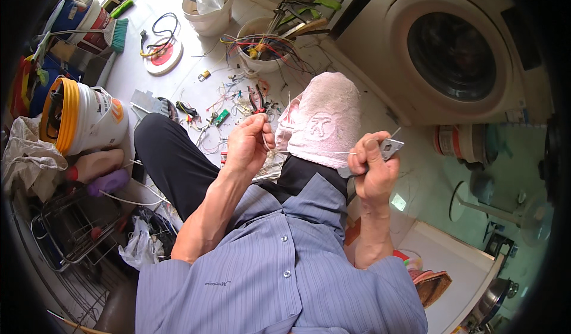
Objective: The person strips insulation from a wire with a wire stripper and connects it to a group of wires on a pink cloth object. They perform these actions by hand while sitting on the floor.
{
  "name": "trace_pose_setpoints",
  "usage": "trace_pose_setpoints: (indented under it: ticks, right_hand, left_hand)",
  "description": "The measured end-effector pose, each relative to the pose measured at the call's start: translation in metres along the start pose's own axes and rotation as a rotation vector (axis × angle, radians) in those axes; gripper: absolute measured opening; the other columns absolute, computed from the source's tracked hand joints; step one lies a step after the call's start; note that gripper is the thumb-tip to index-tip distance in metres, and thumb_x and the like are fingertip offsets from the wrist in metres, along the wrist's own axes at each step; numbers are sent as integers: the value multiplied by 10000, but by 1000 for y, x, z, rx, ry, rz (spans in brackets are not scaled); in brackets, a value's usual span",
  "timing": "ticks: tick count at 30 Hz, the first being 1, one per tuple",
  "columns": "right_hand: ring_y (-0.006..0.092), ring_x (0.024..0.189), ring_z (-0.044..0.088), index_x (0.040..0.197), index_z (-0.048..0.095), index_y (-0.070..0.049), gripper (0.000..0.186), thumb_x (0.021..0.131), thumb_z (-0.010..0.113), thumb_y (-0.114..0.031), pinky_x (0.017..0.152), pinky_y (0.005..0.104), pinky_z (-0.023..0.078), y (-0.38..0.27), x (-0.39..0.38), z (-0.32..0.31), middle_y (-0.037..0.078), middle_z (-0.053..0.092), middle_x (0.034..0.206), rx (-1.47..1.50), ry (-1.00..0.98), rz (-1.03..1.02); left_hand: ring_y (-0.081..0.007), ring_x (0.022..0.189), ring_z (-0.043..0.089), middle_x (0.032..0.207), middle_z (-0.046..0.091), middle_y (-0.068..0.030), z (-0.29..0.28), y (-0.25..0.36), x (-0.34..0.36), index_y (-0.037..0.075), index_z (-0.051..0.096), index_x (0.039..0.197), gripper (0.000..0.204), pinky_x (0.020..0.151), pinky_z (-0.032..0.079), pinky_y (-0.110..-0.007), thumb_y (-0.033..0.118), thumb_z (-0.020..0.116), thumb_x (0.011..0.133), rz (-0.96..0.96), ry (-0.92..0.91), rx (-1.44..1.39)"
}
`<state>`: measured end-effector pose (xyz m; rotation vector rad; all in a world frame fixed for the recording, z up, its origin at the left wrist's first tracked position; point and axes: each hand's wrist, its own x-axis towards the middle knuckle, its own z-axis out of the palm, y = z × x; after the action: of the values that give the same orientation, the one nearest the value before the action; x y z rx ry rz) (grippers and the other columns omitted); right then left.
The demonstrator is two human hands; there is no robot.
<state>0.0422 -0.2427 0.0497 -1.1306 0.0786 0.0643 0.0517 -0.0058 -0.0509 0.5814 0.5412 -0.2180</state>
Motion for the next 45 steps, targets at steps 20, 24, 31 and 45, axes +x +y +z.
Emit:
trace_pose_setpoints:
  ticks: [20,24,31,45]
  right_hand:
    - [107,583,434,963,543,-40,129,984,645,-117,519,263,360,-22,45,-122,36,511,753,-124,294,-79]
    - [115,587,445,986,547,-41,123,981,646,-114,520,269,365,-18,46,-133,43,524,764,-5,272,-45]
    - [109,592,421,968,550,-46,111,997,624,-124,529,265,332,-20,46,-130,36,512,773,83,265,-36]
    - [85,585,553,1125,666,23,280,993,616,-219,558,258,452,-17,40,-115,40,678,869,-944,603,-207]
  left_hand:
    - [-362,1177,589,1282,609,-175,-2,20,6,73,642,1246,392,1009,491,-432,131,724,867,781,-209,1813]
    - [-338,1041,651,1155,655,-145,24,-21,5,59,672,1158,313,869,529,-407,114,733,856,769,-410,1509]
    - [-315,885,649,887,653,-99,36,-50,13,72,705,954,133,763,528,-396,64,703,822,867,-342,1486]
    - [-51,552,490,719,584,9,62,-33,-17,2,657,963,124,486,366,-207,126,648,960,-16,-218,765]
